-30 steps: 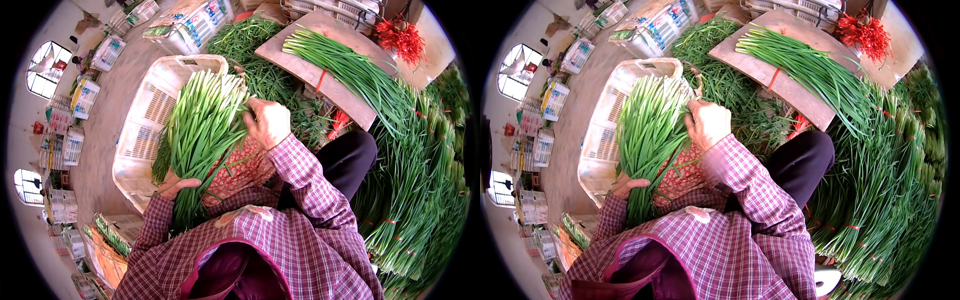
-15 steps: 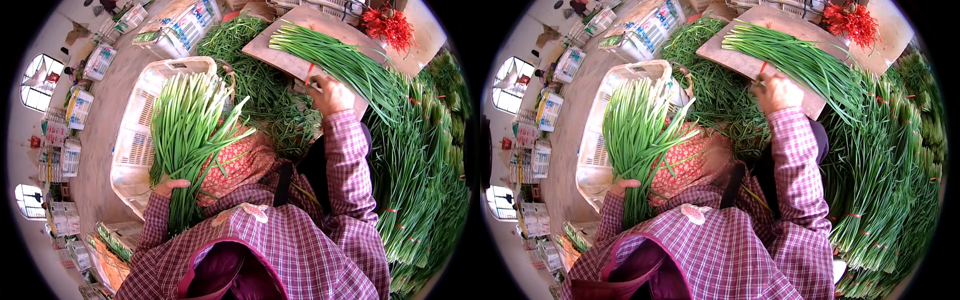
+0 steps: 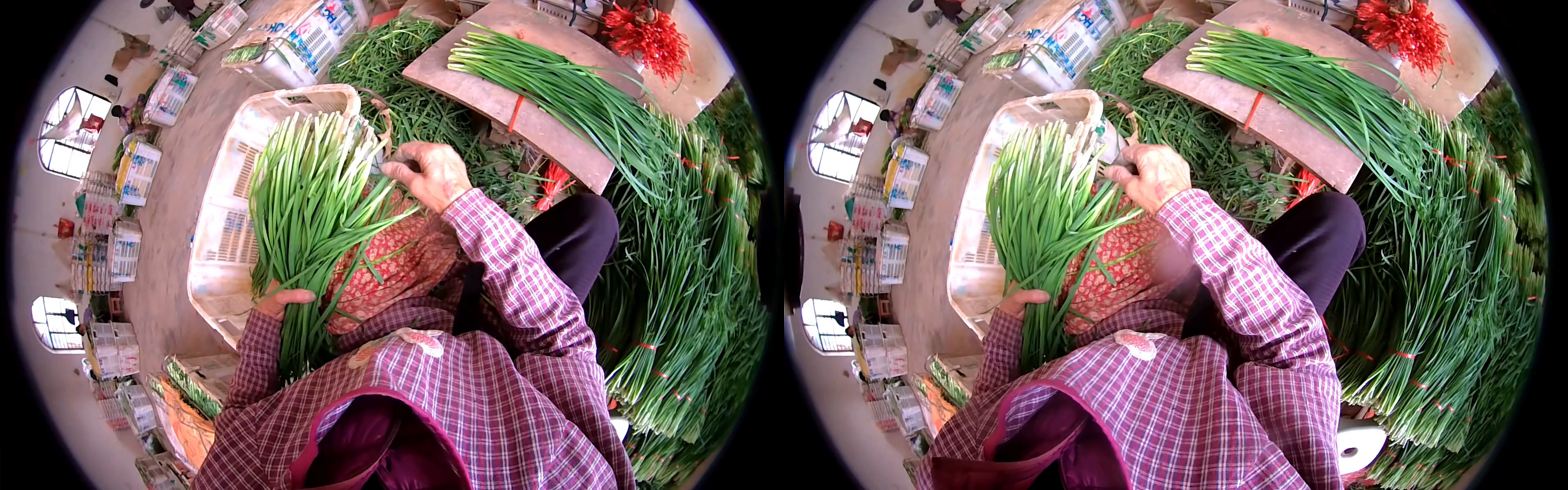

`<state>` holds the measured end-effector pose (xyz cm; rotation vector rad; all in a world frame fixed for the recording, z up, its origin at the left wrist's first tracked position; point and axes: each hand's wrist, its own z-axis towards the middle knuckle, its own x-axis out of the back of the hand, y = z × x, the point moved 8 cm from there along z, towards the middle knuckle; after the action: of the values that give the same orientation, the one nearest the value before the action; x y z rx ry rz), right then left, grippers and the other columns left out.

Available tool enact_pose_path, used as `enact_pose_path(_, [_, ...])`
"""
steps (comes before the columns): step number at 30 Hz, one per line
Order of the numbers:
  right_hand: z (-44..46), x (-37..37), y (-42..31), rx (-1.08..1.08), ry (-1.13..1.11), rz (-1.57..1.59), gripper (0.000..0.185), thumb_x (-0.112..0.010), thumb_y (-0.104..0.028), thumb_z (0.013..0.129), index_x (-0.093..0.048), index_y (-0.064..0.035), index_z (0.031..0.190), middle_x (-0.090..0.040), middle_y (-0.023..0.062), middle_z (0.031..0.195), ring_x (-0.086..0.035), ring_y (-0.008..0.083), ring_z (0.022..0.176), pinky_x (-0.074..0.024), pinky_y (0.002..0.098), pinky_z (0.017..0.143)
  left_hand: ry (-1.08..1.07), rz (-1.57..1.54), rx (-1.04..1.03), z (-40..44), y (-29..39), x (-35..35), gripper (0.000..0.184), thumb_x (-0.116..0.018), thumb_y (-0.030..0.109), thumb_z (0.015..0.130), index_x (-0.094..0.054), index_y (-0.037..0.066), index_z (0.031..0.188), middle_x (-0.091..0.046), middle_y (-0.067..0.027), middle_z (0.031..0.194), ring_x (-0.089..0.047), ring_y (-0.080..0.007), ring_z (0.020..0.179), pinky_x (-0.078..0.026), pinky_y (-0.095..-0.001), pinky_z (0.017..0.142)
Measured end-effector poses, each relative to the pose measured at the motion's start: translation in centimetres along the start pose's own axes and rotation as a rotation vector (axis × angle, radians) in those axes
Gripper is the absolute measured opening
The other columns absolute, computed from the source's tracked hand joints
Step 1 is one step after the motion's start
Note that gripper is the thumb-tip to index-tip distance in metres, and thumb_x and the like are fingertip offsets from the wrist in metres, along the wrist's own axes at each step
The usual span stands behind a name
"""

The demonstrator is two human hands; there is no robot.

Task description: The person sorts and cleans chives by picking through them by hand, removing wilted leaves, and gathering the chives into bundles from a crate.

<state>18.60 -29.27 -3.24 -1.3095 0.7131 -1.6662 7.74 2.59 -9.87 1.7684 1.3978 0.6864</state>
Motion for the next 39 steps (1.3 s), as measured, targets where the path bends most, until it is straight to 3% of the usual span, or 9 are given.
enact_pose_path(1, [0.0,0.6,-0.3,-0.065,-0.03,-0.02,0.028,-0.067,-0.034,0.078,-0.07,-0.0078,0.086,-0.067,0.0122,0.082,-0.064,0.032,0.08,-0.0498,0.0395,0.075,0.001,-0.004,0.004,-0.1,0.1,0.0,0.071,-0.068,0.0,0.062,-0.045,0.0,0.13,-0.06,-0.0136,0.116,-0.062,-0.0245,0.101,-0.054,-0.0364,0.085])
enact_pose_path(6, [0.0,5.1,-0.7,0.086,0.333,-0.268,0.022,-0.067,-0.035,0.08,-0.068,-0.0122,0.08,-0.067,0.0075,0.083,-0.064,0.0249,0.083,-0.0508,0.0382,0.074,0.006,-0.007,-0.004,0.1,0.1,0.1,0.073,-0.071,0.0,0.06,-0.048,0.003,0.129,-0.06,-0.0104,0.115,-0.06,-0.0226,0.102,-0.051,-0.0355,0.088])
enact_pose_path(11, [-1.3,17.6,2.5,0.049,0.76,-0.66,0.016,-0.066,-0.029,0.082,-0.067,-0.0126,0.081,-0.065,0.0048,0.077,-0.063,0.0224,0.074,-0.051,0.0359,0.067,-0.007,-0.007,0.003,0.1,-0.2,0.0,0.073,-0.073,0.002,0.059,-0.048,0.003,0.128,-0.06,-0.0107,0.116,-0.059,-0.0231,0.104,-0.049,-0.0368,0.091])
enact_pose_path(15, [-2.4,17.8,-0.3,0.028,0.559,-0.866,0.015,-0.067,-0.029,0.081,-0.065,-0.0157,0.088,-0.066,0.0021,0.079,-0.065,0.0213,0.074,-0.0526,0.0337,0.059,-0.02,0.007,-0.077,0.7,0.0,0.2,0.073,-0.075,0.003,0.059,-0.049,0.003,0.127,-0.06,-0.0106,0.117,-0.058,-0.0238,0.107,-0.047,-0.0377,0.095])
enact_pose_path(18, [-2.6,10.2,-4.8,0.225,0.373,-0.376,0.02,-0.069,-0.034,0.079,-0.066,-0.0137,0.084,-0.065,0.0069,0.075,-0.063,0.0232,0.058,-0.0528,0.0327,0.055,-0.004,-0.043,-0.066,0.2,0.5,-0.4,0.073,-0.077,0.002,0.059,-0.049,0.003,0.127,-0.059,-0.0103,0.118,-0.057,-0.0234,0.108,-0.046,-0.0378,0.096])
enact_pose_path(23, [-2.5,-3.7,-7.3,0.033,-0.225,-0.421,0.049,-0.065,-0.055,0.075,-0.064,-0.0066,0.077,-0.063,0.0094,0.072,-0.063,0.023,0.06,-0.0507,0.0344,0.054,0.038,0.09,-0.098,-0.1,0.9,-0.4,0.079,-0.072,0.004,0.058,-0.043,0.001,0.131,-0.059,-0.0122,0.116,-0.06,-0.0235,0.101,-0.054,-0.0359,0.081])
enact_pose_path(28, [-2.3,-4.4,-7.1,0.19,-0.068,-0.466,0.022,-0.066,-0.03,0.076,-0.06,-0.0091,0.079,-0.061,0.0059,0.075,-0.064,0.0205,0.064,-0.0511,0.0364,0.056,0.071,0.145,-0.172,0.4,0.5,0.7,0.078,-0.074,0.003,0.056,-0.045,0.0,0.129,-0.061,-0.0112,0.111,-0.062,-0.0214,0.093,-0.056,-0.0349,0.071])
enact_pose_path(33, [-0.3,0.4,-4.5,0.266,0.26,-0.577,0.015,-0.068,-0.021,0.072,-0.057,-0.0111,0.074,-0.054,0.003,0.065,-0.057,0.0172,0.05,-0.0497,0.033,0.045,0.079,0.168,-0.151,0.9,-0.7,1.9,0.074,-0.074,0.006,0.057,-0.049,0.0,0.126,-0.063,-0.0106,0.106,-0.063,-0.0212,0.09,-0.056,-0.0349,0.071])
enact_pose_path(39, [-0.4,15.5,2.3,-0.037,0.61,-0.85,0.013,-0.068,-0.026,0.076,-0.06,-0.0165,0.08,-0.061,0.0027,0.079,-0.063,0.0206,0.06,-0.05,0.0385,0.05,0.02,0.086,-0.133,1.0,-0.6,1.4,0.072,-0.073,0.01,0.058,-0.048,0.001,0.125,-0.063,-0.0101,0.101,-0.064,-0.0213,0.082,-0.057,-0.0347,0.069])
